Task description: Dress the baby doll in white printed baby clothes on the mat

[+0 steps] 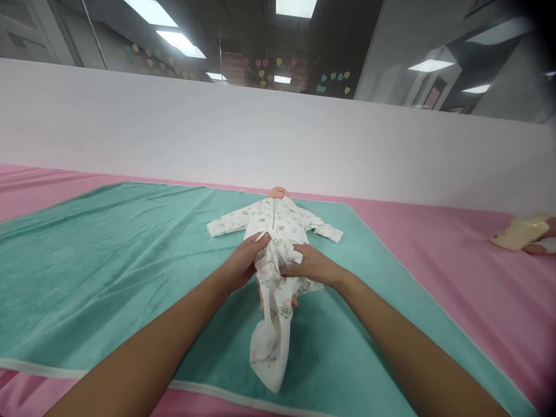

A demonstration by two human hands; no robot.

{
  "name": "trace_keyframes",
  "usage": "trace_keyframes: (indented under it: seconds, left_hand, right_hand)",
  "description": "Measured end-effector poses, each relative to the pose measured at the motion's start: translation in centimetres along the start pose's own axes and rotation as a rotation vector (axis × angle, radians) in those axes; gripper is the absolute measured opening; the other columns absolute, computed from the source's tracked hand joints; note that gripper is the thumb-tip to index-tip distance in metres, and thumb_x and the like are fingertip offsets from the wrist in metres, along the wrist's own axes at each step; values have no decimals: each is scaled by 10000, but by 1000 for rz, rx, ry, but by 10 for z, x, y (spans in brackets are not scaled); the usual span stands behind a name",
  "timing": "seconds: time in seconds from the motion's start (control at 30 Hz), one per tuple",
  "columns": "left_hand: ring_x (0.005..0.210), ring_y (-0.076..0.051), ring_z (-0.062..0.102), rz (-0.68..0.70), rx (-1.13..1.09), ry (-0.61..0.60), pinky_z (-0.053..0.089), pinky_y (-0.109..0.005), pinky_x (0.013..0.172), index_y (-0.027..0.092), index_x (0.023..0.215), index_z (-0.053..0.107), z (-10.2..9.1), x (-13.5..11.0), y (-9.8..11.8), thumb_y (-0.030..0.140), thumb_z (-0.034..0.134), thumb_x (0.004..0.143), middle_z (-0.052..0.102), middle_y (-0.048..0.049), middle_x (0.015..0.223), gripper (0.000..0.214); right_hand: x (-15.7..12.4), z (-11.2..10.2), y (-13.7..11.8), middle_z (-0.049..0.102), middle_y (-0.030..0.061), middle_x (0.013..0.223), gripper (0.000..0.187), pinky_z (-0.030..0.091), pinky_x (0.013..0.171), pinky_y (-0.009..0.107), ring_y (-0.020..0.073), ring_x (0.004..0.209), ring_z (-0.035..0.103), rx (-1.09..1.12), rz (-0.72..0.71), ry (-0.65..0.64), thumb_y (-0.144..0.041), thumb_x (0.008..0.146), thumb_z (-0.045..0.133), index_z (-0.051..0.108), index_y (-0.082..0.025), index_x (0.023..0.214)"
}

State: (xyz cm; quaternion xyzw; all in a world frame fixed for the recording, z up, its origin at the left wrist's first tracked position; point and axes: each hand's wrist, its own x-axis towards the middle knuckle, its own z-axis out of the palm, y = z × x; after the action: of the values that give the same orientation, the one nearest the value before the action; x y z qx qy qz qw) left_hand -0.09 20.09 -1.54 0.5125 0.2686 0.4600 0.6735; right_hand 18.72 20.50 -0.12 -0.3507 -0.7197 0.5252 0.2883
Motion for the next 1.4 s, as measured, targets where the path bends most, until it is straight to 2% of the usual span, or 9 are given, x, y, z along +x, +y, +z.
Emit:
trace_keyframes:
  seconds: [0.2, 0.33, 0.4, 0.5, 0.7, 0.93, 1.13, 1.27, 1.4]
  left_hand:
    - [775, -229, 620, -46, 65, -84, 472, -322, 679, 149, 1028, 642, -4, -2, 6, 578, 511, 809, 679, -104, 886, 499]
    - [745, -246, 628, -125, 284, -268, 475, -326, 645, 138, 996, 659, -5, -3, 12, 478, 714, 675, 683, -101, 863, 471]
    - [736, -228, 628, -126, 331, -185, 473, -304, 641, 140, 946, 666, -1, -4, 11, 378, 760, 652, 683, -82, 845, 390]
    - [690, -214, 630, -47, 193, -70, 475, -298, 610, 114, 969, 651, 6, -5, 7, 449, 631, 775, 679, -101, 807, 388]
    - [698, -221, 648, 20, -53, -92, 495, -308, 637, 103, 1162, 569, 14, -5, 4, 474, 516, 854, 683, -122, 844, 485]
    - [769, -200, 639, -62, -25, -129, 487, -280, 666, 124, 1132, 600, 6, -4, 7, 438, 539, 853, 682, -105, 904, 424]
    - [779, -208, 626, -185, 317, -301, 487, -289, 670, 130, 1041, 645, 3, -8, 14, 265, 758, 669, 679, -67, 853, 411]
    - [835, -232, 631, -79, 203, -127, 494, -319, 711, 124, 1072, 624, 3, -6, 8, 330, 685, 748, 682, -100, 924, 389]
    - [888, -257, 639, -1, 10, 31, 496, -338, 768, 109, 1177, 573, 1, -2, 3, 346, 649, 784, 677, -137, 1007, 466]
  right_hand:
    - [1, 5, 5, 675, 47, 939, 421, 496, 772, 350, 217, 844, 629, 413, -23, 202, -389, 674, 730, 625, -197, 1034]
    - [5, 12, 12, 678, 63, 905, 432, 503, 729, 341, 227, 823, 639, 639, -57, 264, -399, 712, 699, 607, -182, 1074]
    - [5, 13, 12, 674, 77, 918, 457, 505, 711, 342, 233, 822, 639, 636, -40, 223, -427, 724, 687, 599, -176, 1096]
    - [2, 11, 5, 665, 87, 947, 506, 505, 732, 354, 235, 847, 634, 497, -13, 95, -445, 709, 700, 593, -171, 1120]
    - [-4, 7, -5, 675, 64, 915, 443, 494, 769, 345, 225, 879, 621, 189, 82, -119, -297, 629, 774, 640, -156, 1027]
    - [0, 13, 14, 689, 62, 887, 406, 514, 729, 342, 222, 786, 652, 745, 8, 52, -177, 617, 658, 625, -138, 1020]
    - [4, 19, 13, 695, 54, 811, 379, 514, 702, 325, 217, 747, 647, 823, 70, 158, -171, 618, 587, 621, -127, 993]
    - [0, 20, 10, 687, 65, 825, 371, 506, 670, 304, 210, 755, 644, 763, 7, 101, -258, 690, 661, 604, -125, 1030]
    - [-3, 15, 8, 674, 82, 895, 534, 510, 714, 324, 213, 802, 641, 679, -26, -159, -317, 619, 772, 585, -131, 1083]
